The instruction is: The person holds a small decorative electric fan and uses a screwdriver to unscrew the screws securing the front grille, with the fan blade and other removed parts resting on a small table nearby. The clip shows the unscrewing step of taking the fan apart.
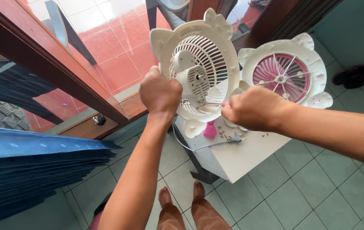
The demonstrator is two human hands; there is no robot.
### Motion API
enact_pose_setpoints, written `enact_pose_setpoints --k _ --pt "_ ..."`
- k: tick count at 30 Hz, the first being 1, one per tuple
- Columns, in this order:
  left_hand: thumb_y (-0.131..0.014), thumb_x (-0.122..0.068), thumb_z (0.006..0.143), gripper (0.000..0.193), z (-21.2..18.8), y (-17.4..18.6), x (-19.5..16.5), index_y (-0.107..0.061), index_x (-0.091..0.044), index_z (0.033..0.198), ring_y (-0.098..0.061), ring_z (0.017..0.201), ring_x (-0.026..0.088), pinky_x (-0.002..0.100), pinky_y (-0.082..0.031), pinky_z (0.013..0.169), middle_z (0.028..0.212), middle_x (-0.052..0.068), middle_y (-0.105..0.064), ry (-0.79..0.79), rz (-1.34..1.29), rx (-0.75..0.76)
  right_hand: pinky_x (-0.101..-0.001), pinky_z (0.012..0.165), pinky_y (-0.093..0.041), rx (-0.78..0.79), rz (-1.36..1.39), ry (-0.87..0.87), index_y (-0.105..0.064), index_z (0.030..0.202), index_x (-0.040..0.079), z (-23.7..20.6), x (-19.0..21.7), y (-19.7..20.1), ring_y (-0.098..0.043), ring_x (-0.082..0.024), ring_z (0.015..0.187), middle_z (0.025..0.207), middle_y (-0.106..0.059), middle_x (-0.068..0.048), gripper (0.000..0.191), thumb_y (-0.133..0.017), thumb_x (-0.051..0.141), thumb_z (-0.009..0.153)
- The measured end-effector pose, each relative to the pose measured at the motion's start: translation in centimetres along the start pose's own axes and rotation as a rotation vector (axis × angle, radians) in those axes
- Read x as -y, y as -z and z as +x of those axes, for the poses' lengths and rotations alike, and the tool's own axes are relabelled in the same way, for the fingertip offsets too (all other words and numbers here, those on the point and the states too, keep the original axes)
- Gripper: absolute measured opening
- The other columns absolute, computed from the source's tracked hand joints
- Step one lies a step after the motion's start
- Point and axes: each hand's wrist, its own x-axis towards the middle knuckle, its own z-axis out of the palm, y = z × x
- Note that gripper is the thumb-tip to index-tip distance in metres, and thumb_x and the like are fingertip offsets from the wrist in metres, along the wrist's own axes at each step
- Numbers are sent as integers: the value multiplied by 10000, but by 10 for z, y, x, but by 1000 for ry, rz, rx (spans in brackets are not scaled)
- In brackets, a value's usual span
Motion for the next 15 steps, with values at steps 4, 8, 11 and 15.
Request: enact_pose_setpoints --k 4,8,11,15 --pt "-687 -136 726 184 4 -1 0 -642 -1 843 -683 789 456 523 -546 734 821 245 -702 -13 -3 -24 -395 544 -558 -49 21 -122 -650 905 66 0 6 -14 -718 -276 651 758 -691 -96 111 -627 174 891" --pt "-693 -147 731 195 6 1 1 -643 2 845 -689 780 445 520 -546 720 816 234 -705 51 5 7 -376 624 -500 126 695 -678 -747 889 26 8 -4 -23 -685 -298 727 826 -704 -144 307 -666 322 903" --pt "-716 -167 744 205 5 4 4 -653 1 843 -692 785 439 513 -547 729 812 233 -709 52 -19 1 -396 644 -482 376 1297 -940 -747 945 -26 11 -17 -24 -674 -303 718 882 -738 -195 311 -626 261 930" --pt "-738 -181 733 229 3 6 4 -660 -2 853 -698 773 431 506 -550 715 807 228 -713 80 -29 10 -514 734 -535 368 1327 -804 -771 976 7 5 -23 -18 -689 -418 848 875 -794 -235 273 -601 198 882"
